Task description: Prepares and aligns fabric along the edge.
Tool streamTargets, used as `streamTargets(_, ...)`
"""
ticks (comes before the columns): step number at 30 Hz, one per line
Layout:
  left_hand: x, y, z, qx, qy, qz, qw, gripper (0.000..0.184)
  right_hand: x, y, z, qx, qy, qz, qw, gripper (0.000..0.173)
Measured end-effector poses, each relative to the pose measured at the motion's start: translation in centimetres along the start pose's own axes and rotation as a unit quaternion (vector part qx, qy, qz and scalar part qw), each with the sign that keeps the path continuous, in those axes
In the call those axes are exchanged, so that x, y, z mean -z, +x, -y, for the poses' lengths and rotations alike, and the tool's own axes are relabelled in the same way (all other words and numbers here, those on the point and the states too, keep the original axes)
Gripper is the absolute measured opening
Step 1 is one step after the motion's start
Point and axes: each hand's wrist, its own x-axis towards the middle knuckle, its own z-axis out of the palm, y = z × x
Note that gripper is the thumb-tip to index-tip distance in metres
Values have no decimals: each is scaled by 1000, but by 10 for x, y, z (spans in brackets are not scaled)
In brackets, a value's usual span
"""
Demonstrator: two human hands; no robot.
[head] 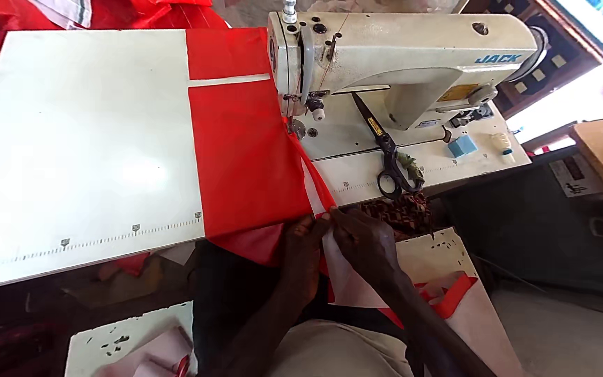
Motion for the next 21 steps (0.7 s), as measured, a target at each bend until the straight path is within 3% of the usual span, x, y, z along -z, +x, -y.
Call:
streamTargets(5,1,4,2,14,17,22,1000,26,17,8,-2,-23,102,84,991,25)
streamTargets(8,3,6,0,16,9,51,999,28,29,39,-7,-55,175,104,977,27)
streamTargets(13,2,2,-6,9,13,58,998,28,-1,112,-12,-91,107,217,966,46)
streamTargets(16,6,2,-4,-45,95,48,993,27,-18,119,5,-82,29,233,969,33)
streamTargets(21,6,7,6,-101,202,25,974,23,-16,118,24,-55,-110,279,953,28)
